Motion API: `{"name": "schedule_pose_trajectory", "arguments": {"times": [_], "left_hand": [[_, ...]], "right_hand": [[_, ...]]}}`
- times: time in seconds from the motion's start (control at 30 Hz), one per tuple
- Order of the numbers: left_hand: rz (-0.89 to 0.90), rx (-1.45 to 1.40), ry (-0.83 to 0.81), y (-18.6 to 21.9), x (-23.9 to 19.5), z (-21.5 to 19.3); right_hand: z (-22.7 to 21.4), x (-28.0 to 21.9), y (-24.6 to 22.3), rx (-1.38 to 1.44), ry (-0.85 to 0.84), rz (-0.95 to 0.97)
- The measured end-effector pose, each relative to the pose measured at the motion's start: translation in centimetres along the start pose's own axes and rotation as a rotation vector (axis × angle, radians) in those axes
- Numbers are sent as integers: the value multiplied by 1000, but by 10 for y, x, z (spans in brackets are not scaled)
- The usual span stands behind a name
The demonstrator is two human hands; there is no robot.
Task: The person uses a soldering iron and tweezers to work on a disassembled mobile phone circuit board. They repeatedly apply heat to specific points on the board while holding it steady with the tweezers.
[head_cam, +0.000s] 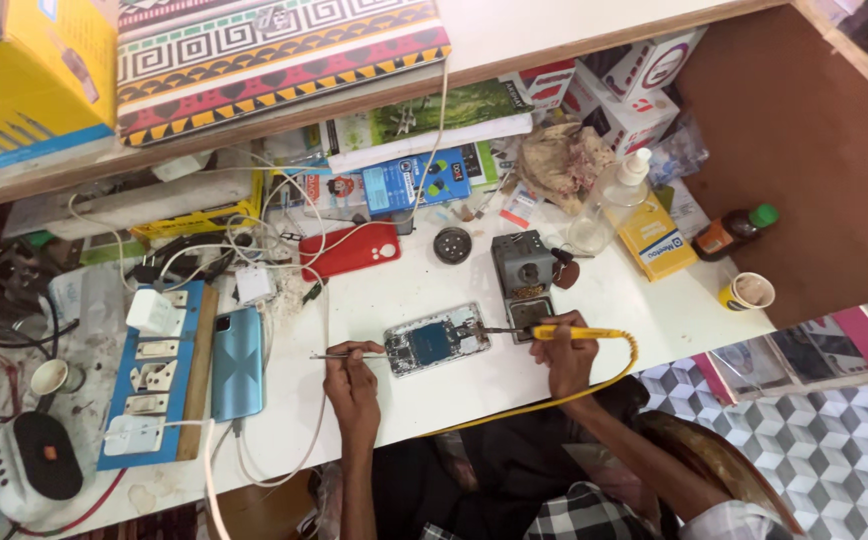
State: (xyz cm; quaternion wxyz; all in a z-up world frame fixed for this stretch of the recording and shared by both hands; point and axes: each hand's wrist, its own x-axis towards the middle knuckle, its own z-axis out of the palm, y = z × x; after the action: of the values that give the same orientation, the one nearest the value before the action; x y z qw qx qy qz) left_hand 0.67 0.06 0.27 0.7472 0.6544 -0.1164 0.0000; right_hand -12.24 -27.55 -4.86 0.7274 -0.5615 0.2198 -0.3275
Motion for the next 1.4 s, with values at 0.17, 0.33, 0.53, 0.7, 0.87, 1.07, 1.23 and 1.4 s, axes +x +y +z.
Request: {"name": "schedule_pose_trajectory", "arguments": {"times": [0.17,0.33,0.53,0.7,0.87,1.07,1.23,1.4], "left_hand": [[-48,80,30,7,0,1],[-4,35,2,13,-1,5],[7,49,11,11,-4,1],[12,80,-3,13,-3,1],[17,60,-13,8,-1,1],[-17,29,-15,3,-3,-1],[8,-48,-34,2,-2,-3],[-4,-116,44,-2,2,-11]], "right_hand": [[1,-7,13,3,-232,-342],[11,-12,-11,-226,-306,-419],[27,-27,-30,-179,-131,-174],[18,-13,-29,-20,-3,-70],[2,9,-25,26,-24,-13],[6,6,-27,-64,-82,9],[9,1,-30,-89,-71,-47],[9,3,-29,-37,-70,-18]]}}
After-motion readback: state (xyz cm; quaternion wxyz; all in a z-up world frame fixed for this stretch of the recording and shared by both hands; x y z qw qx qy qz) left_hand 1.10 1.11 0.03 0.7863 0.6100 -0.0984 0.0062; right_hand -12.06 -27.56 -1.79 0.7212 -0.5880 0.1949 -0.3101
